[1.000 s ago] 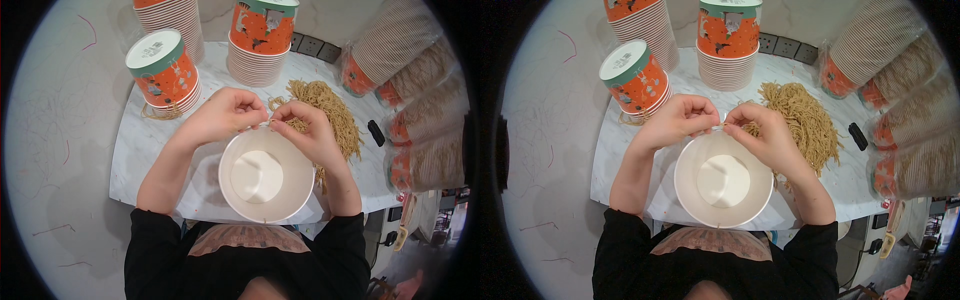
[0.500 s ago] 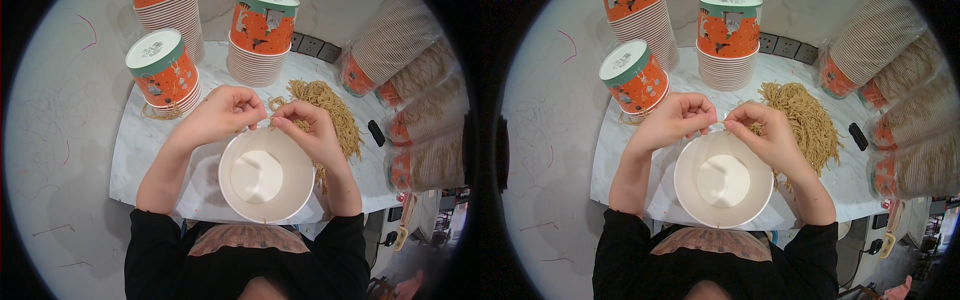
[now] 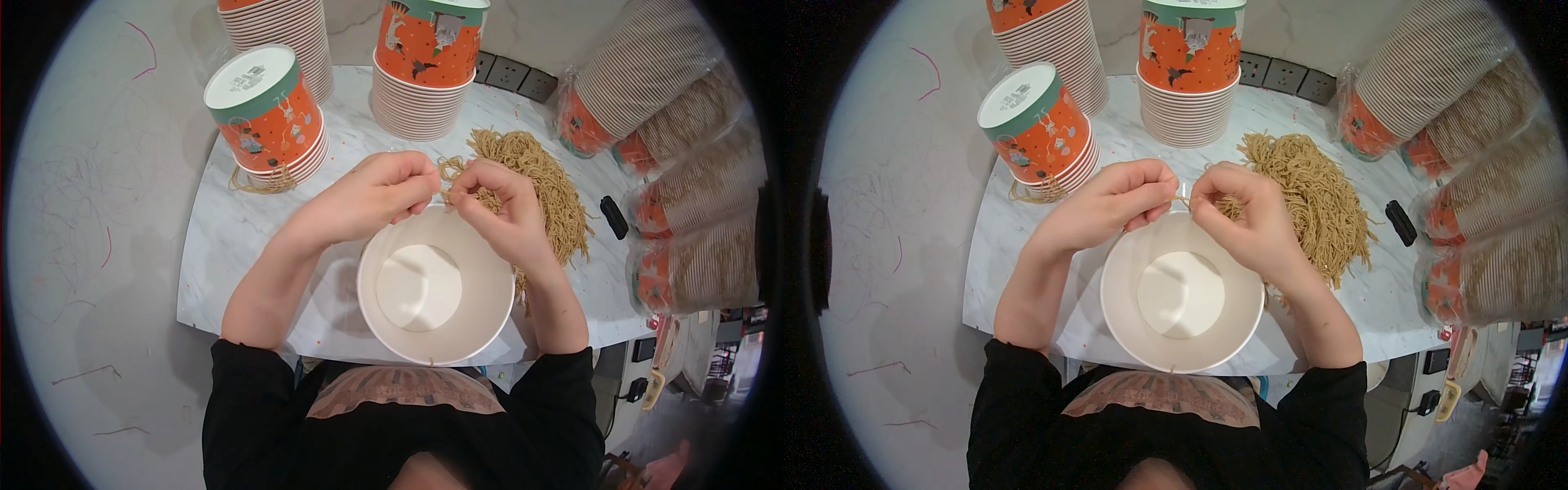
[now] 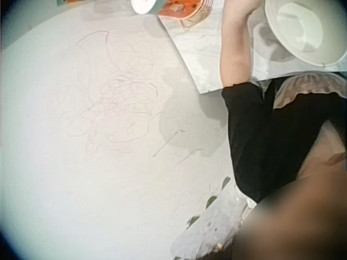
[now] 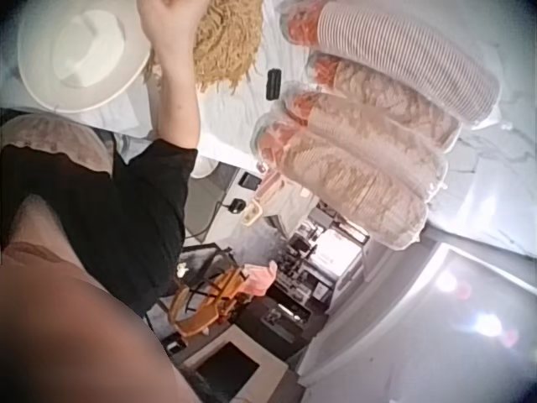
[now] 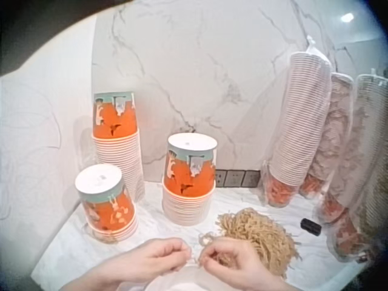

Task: Attaching string handles to decorative paper buckets for packaging.

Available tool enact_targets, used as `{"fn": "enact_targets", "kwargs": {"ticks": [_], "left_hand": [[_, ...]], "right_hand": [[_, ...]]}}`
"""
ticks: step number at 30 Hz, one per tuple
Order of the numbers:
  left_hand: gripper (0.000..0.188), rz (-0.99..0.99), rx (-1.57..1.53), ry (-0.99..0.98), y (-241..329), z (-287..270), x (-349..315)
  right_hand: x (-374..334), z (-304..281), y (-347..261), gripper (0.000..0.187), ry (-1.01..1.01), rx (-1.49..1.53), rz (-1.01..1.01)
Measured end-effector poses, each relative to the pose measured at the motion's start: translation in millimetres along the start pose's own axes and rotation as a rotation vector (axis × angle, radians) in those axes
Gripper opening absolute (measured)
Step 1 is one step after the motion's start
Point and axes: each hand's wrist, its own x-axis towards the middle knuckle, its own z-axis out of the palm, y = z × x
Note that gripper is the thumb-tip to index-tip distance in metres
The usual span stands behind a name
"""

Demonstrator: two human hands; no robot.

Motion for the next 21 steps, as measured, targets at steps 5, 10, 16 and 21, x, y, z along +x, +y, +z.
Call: {"fn": "enact_targets", "kwargs": {"ticks": [5,10,16,21], "left_hand": [[0.018,0.032,-0.008,0.022,-10.4,-0.3,5.4],[0.018,0.027,-0.08,0.013,-10.9,-1.1,7.6],[0.02,-0.008,-0.068,-0.003,-8.4,-3.1,7.4],[0.021,-0.019,-0.087,0.029,-14.7,-2.1,13.3]], "right_hand": [[2.9,4.3,4.8,0.006,0.009,-0.015,-0.075],[3.7,4.2,8.3,0.007,0.004,-0.024,-0.062],[6.4,-5.0,18.0,0.009,-0.042,0.005,0.07],[10.7,-4.0,24.5,0.012,0.026,0.183,0.161]]}}
